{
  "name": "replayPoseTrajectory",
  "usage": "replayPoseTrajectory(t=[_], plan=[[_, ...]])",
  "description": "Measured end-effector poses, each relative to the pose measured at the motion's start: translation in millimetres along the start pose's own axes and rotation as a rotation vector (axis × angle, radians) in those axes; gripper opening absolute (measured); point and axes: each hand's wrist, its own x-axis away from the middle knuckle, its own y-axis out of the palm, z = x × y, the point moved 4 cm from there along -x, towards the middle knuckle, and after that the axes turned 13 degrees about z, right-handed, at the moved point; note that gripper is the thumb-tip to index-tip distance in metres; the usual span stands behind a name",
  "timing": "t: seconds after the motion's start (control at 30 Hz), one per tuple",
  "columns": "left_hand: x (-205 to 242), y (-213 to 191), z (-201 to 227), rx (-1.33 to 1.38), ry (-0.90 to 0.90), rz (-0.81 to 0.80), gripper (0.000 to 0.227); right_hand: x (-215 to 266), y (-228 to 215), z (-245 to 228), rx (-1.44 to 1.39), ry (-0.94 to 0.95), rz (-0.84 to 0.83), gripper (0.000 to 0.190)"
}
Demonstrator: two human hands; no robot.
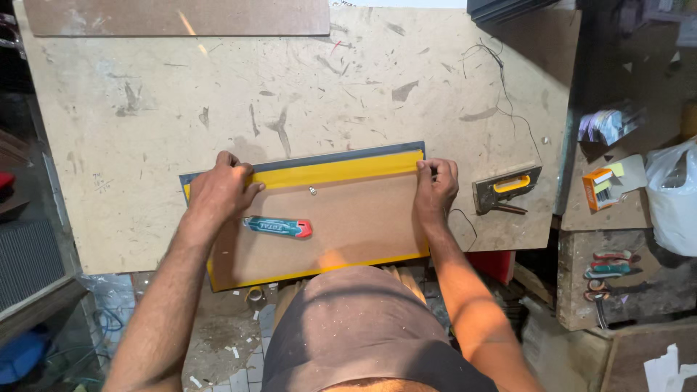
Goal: The person applies yellow tape to the edges of a rectangular board, cuts the tape with a utility knife, and attaches white corner pieces to the board. The person repeats this process for multiple boards, handling tape, a knife, and corner pieces throughout.
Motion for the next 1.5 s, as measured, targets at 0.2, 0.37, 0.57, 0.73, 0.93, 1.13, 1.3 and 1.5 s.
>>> replayPoseTrajectory(t=[0.2, 0.37, 0.57, 0.73, 0.93, 1.13, 1.3, 1.5], plan=[[-26.4, 9.3, 8.5, 0.059, 0.007, 0.032, 0.033, -22.1, 17.4, 1.0, -0.010, 0.003, -0.025, 0.020], [-31.1, 16.2, 10.0, 0.041, -0.074, -0.052, 0.030, -24.4, 17.6, 3.6, 0.031, -0.007, -0.037, 0.021], [-32.3, 13.2, 15.0, 0.026, -0.075, -0.049, 0.029, -27.1, 19.8, 6.7, 0.065, 0.006, -0.052, 0.023], [-33.3, 8.5, 22.6, -0.018, -0.123, -0.101, 0.026, -27.0, 19.8, 6.9, 0.087, -0.036, -0.040, 0.024], [-34.0, 7.8, 28.0, -0.101, -0.081, -0.089, 0.021, -23.5, 21.5, -3.0, 0.110, 0.027, -0.023, 0.018], [-31.4, 27.5, 18.9, -0.070, 0.050, 0.114, 0.013, -8.7, 20.4, -25.4, 0.269, -0.036, 0.035, 0.039], [-25.2, 28.8, 18.3, -0.041, 0.171, 0.311, 0.010, 69.3, 73.8, -73.6, 0.289, -0.750, -0.234, 0.065], [-33.1, 28.4, 17.1, -0.068, 0.088, 0.082, 0.013, 103.4, 102.8, -76.6, 0.337, -0.682, -0.436, 0.108]])
